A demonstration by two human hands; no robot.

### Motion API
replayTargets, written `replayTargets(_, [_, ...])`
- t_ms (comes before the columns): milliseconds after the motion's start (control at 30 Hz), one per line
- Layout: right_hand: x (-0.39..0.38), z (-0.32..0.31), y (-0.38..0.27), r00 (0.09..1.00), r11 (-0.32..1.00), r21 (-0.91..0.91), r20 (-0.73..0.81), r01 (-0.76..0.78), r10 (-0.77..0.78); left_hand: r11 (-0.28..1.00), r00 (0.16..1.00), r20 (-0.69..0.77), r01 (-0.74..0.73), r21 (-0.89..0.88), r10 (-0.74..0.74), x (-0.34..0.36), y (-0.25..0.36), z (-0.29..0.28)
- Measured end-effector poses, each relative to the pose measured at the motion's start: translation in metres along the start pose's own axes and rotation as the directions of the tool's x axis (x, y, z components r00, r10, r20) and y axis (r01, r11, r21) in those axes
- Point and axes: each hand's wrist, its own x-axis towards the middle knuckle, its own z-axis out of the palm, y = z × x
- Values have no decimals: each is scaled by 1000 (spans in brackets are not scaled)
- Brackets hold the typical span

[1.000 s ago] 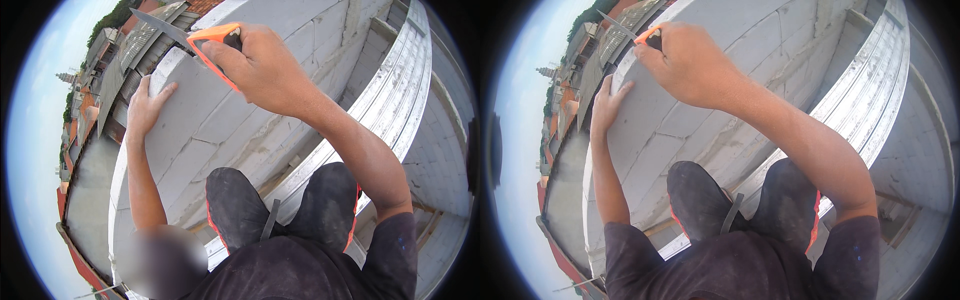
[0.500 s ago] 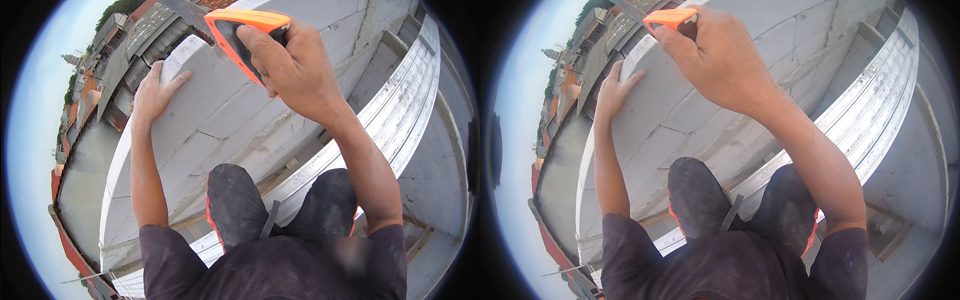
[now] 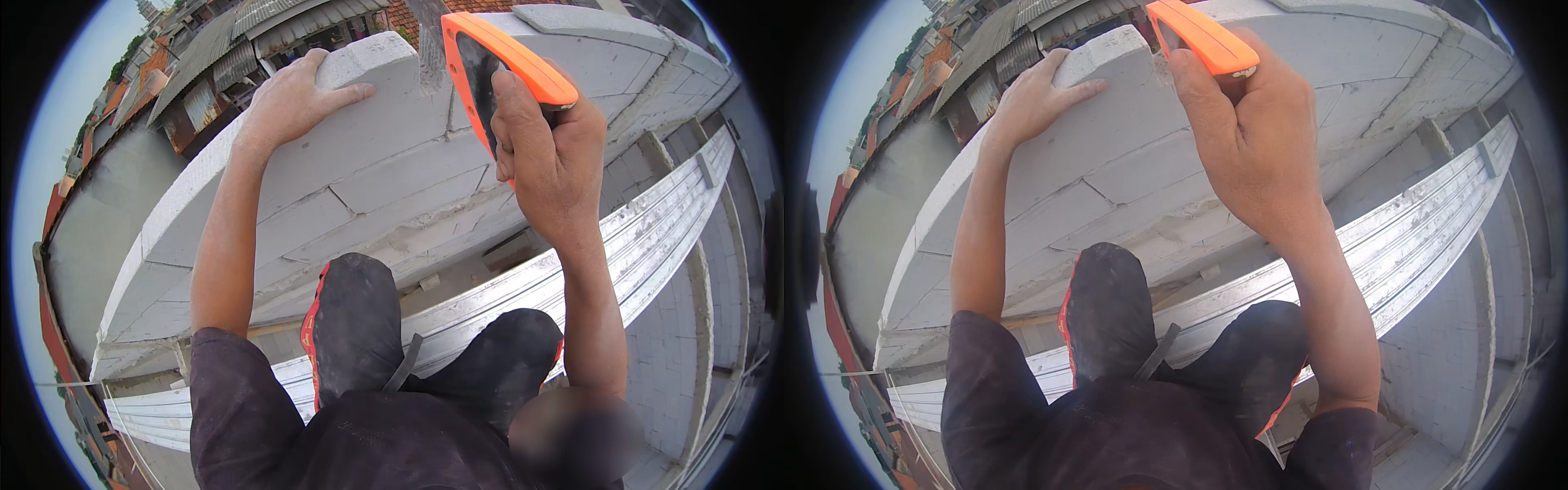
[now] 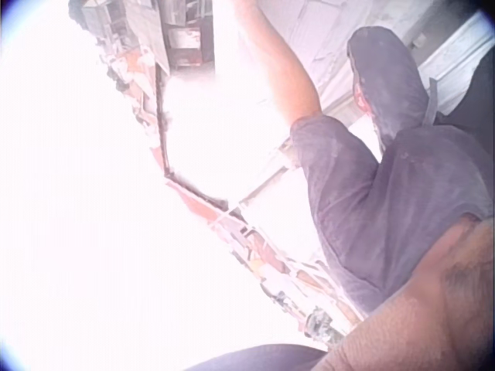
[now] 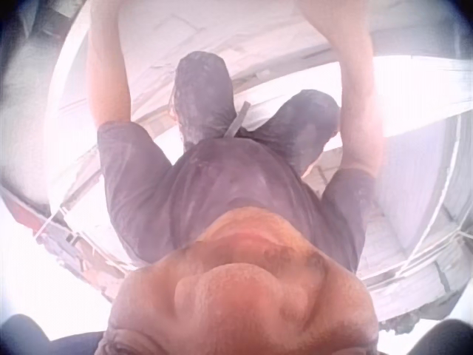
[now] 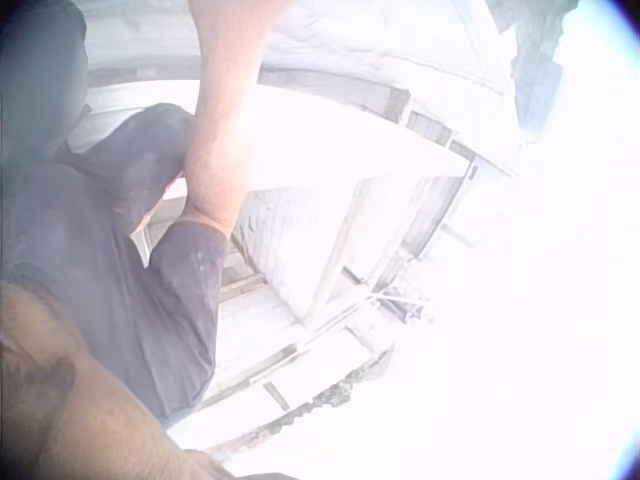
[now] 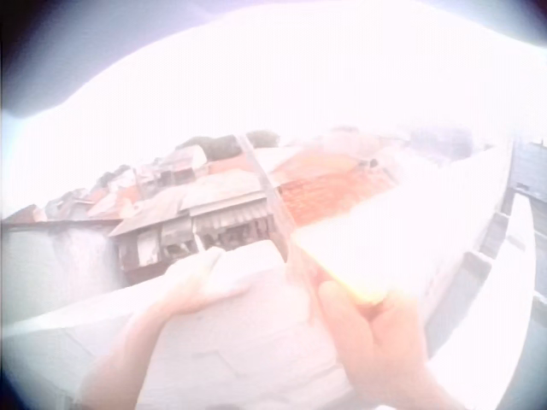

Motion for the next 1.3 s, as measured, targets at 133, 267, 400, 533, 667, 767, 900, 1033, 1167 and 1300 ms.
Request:
replayTargets(133, [7,-9,18,958,965,9,126,-261,257,1000,1000,-24,-3,28,3,1,-2,2])
replayTargets(267, [10,-11,-4,957,927,239,88,-288,275,1000,1000,-4,12,18,-12,0,-1,-2])
replayTargets(400, [10,-8,-10,999,975,222,21,-30,26,1000,999,-32,-11,15,12,-3,-4,0])
replayTargets(533, [13,-2,7,966,966,67,94,-249,243,1000,1000,20,-10,23,9,1,0,-5])
replayTargets(667, [21,-8,-13,934,923,164,144,-347,326,999,997,-58,-46,27,48,0,-2,1])
replayTargets(767, [20,-1,-15,990,978,161,58,-135,127,999,999,16,34,-2,-34,-1,6,-7])
replayTargets(900, [29,-4,10,993,995,-98,119,-11,23,1000,1000,-6,3,9,-3,1,3,-6])
replayTargets(1033, [26,-3,5,947,962,-46,170,-268,272,1000,999,37,19,-3,-19,2,0,-3])
replayTargets(1167, [-4,-26,11,975,915,336,64,-223,214,1000,1000,4,13,10,-13,2,4,-3])
replayTargets(1300, [-27,-62,-21,954,942,309,-299,134,-37,989,994,-80,-83,-120,74,3,8,-6])
